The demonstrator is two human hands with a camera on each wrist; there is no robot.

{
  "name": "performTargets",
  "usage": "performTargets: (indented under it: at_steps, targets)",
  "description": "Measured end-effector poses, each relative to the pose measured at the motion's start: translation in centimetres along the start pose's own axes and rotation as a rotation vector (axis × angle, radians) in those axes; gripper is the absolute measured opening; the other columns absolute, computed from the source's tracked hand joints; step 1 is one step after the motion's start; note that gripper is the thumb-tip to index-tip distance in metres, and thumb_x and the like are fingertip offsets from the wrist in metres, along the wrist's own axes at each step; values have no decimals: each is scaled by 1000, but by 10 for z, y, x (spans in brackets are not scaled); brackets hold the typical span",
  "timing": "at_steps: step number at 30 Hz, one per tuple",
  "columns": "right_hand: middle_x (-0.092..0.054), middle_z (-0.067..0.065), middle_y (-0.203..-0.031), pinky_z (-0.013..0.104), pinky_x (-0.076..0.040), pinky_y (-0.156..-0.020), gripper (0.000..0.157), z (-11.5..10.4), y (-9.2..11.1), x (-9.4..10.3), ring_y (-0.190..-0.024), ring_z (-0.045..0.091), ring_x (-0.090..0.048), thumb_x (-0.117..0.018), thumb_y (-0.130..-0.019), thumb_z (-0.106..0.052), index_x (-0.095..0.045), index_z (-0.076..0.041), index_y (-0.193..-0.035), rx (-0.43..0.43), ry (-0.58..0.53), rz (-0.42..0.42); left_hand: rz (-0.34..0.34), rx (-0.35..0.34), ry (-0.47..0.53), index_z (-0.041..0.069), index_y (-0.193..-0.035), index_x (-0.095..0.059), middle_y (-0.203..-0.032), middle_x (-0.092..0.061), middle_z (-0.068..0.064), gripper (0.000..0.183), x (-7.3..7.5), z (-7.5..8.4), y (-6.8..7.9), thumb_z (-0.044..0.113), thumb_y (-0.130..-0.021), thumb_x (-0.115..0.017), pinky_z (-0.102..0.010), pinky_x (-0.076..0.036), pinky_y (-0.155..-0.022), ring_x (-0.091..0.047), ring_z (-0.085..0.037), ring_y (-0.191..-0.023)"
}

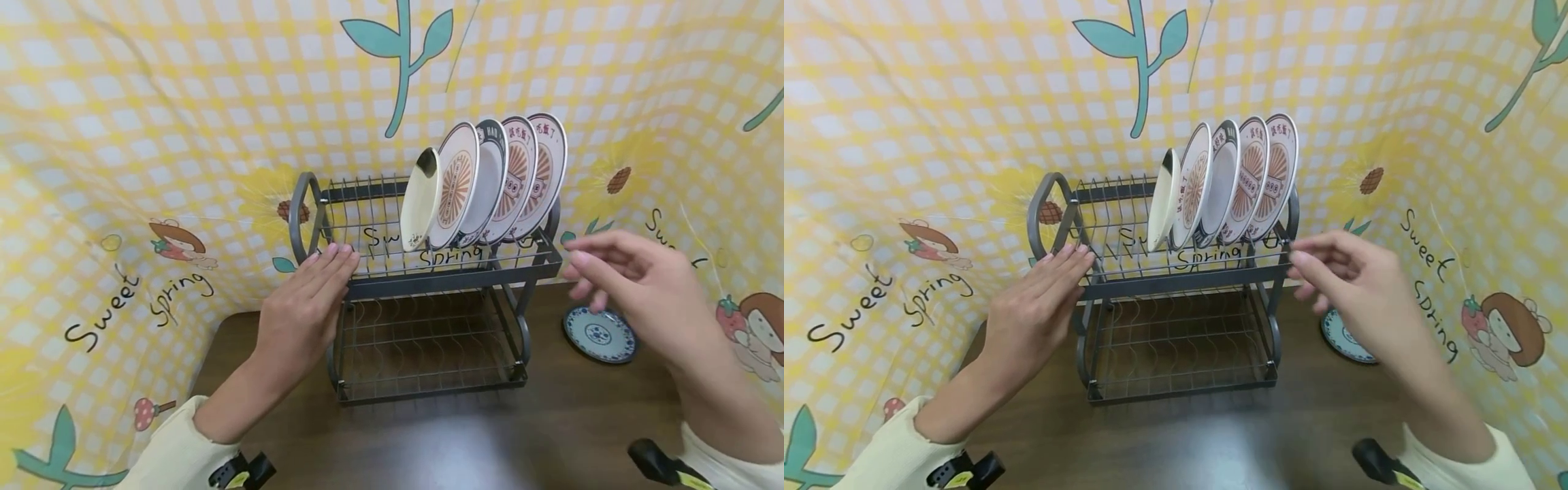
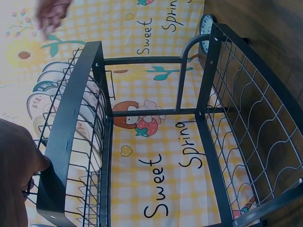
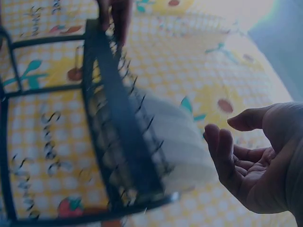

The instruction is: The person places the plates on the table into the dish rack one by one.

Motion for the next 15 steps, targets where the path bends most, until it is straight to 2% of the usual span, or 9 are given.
performTargets:
  at_steps: [5,9,15]
  targets:
    - [-73,0,-87,26,-55,-53,24,61,15,17,-68,16,-66,-60,-95,-19,-66,-3,-111,-155,-34,-15,-1,2,-3,7,-130,-61,-128,-62,-11,39,0,1,0,5,-91,-63,-40,-47,-105,-59,-24,-121]
    - [-72,-9,-88,25,-56,-57,22,110,32,25,-72,13,-66,-56,-98,-25,-68,-11,-111,-258,-22,-54,-2,-2,4,6,-129,-61,-127,-62,-11,39,-1,2,0,5,-91,-63,-40,-48,-104,-59,-24,-120]
    - [-73,-11,-90,21,-57,-64,17,183,55,28,-77,7,-69,-53,-100,-21,-70,-21,-104,-411,-273,-140,-5,-3,-5,7,-130,-61,-128,-62,-11,39,-1,2,0,5,-91,-63,-41,-48,-104,-59,-24,-121]
Point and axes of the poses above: each hand's wrist, its own y-axis away from the middle knuckle, its own x-axis out of the back of the hand, z = x × y, the point moved 5 cm from there along -y, towards the middle knuckle
